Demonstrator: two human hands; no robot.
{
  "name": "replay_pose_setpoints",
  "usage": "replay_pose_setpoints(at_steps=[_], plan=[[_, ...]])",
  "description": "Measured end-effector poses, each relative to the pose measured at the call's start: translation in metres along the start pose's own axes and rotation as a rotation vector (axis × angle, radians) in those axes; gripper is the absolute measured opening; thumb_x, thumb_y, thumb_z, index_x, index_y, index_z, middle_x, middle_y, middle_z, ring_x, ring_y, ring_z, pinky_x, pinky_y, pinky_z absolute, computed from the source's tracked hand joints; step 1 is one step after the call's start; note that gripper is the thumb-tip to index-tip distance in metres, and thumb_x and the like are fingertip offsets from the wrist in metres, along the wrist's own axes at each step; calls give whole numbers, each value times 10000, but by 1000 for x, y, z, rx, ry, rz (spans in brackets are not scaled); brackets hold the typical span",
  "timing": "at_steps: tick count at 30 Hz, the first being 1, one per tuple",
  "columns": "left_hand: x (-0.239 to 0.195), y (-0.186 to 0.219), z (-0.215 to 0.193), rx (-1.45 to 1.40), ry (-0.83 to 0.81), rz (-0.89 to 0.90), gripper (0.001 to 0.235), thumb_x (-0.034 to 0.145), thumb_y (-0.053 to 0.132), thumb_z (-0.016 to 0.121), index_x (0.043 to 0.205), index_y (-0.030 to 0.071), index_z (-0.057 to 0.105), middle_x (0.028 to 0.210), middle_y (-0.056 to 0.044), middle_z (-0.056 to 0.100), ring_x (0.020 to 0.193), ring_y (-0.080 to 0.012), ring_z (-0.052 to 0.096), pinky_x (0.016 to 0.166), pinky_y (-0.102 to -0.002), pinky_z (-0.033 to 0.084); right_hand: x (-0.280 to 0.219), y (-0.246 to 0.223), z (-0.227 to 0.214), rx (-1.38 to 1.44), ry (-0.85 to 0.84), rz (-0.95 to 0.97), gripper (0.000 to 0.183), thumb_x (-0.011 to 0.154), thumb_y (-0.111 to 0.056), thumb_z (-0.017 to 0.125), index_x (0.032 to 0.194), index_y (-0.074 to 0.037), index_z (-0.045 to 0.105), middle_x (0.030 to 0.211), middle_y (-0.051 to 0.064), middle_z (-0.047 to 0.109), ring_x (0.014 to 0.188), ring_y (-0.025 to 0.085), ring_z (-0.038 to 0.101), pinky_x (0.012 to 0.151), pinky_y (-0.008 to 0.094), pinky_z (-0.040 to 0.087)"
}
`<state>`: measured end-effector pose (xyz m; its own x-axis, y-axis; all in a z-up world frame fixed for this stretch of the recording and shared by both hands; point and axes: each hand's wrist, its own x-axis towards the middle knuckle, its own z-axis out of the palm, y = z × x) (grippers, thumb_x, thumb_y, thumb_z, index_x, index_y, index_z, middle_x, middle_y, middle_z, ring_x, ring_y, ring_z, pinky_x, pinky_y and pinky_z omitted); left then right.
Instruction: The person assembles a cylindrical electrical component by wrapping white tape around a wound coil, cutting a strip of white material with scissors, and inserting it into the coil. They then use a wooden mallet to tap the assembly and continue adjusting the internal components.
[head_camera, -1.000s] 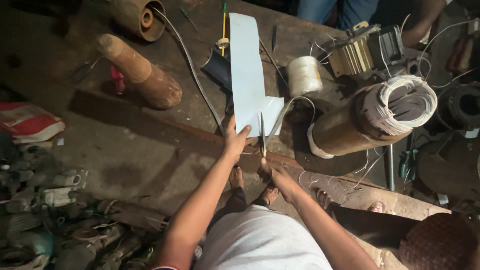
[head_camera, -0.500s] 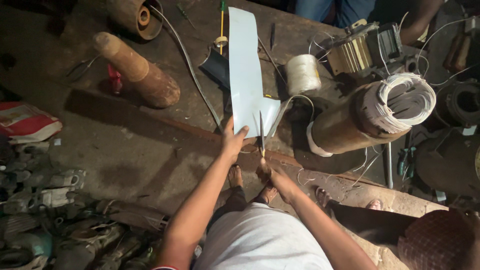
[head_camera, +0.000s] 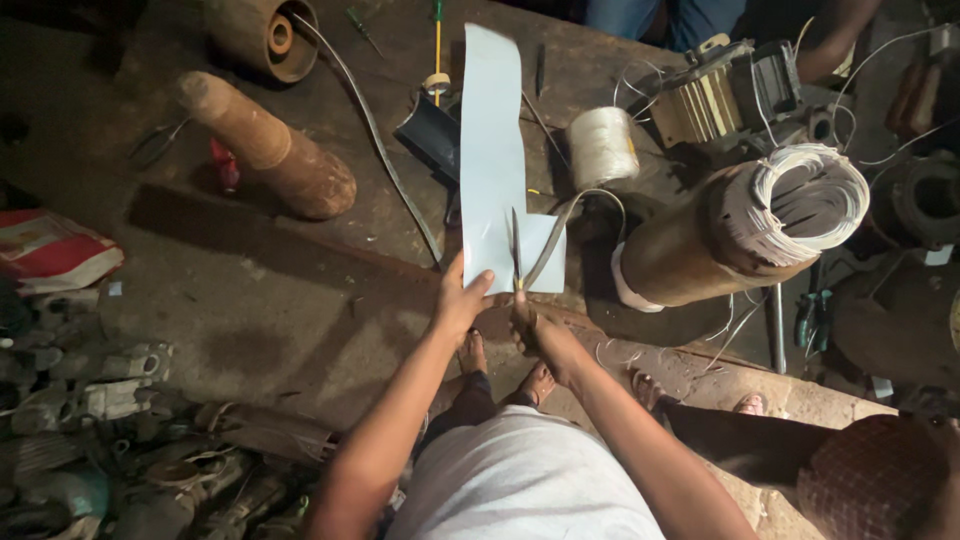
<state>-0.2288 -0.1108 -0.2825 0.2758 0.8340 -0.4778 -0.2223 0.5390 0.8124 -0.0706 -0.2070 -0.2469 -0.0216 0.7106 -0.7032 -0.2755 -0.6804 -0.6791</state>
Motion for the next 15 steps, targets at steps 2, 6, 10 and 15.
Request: replay_pose_setpoints(at_steps=[2, 6, 10, 15], plan=[[-6, 2, -1, 19, -5, -11, 544, 958, 71, 627, 1474, 126, 467, 1237, -78, 657, 1027, -199, 686, 779, -353, 616, 6, -2, 3, 13, 10, 42, 562, 940, -639, 547, 922, -91, 670, 711, -16, 570, 597, 96, 489, 541, 246, 385], [-15, 6, -1, 23, -19, 0, 502, 963, 67, 608, 1449, 96, 486, 1250, -70, 654, 1044, -200, 705, 794, -352, 633, 4, 8, 6, -31, -7, -47, 534, 948, -611, 593, 903, -82, 648, 726, -24, 556, 602, 81, 475, 534, 239, 376], [-23, 13, 0, -49, -49, -26, 468, 962, 50, 607, 1419, 70, 507, 1229, -82, 653, 1038, -198, 706, 810, -355, 652, 3, 7, 12, -91, -8, -114, 486, 913, -578, 634, 941, -96, 682, 723, -18, 570, 600, 81, 499, 534, 232, 383], [-46, 12, 4, 5, -27, -3, 425, 946, 39, 619, 1368, 38, 561, 1154, -74, 684, 968, -190, 676, 785, -332, 612, 7, -21, 15, 33, 37, -66, 591, 944, -605, 613, 1064, -28, 664, 767, -15, 608, 634, 93, 547, 556, 227, 436]])
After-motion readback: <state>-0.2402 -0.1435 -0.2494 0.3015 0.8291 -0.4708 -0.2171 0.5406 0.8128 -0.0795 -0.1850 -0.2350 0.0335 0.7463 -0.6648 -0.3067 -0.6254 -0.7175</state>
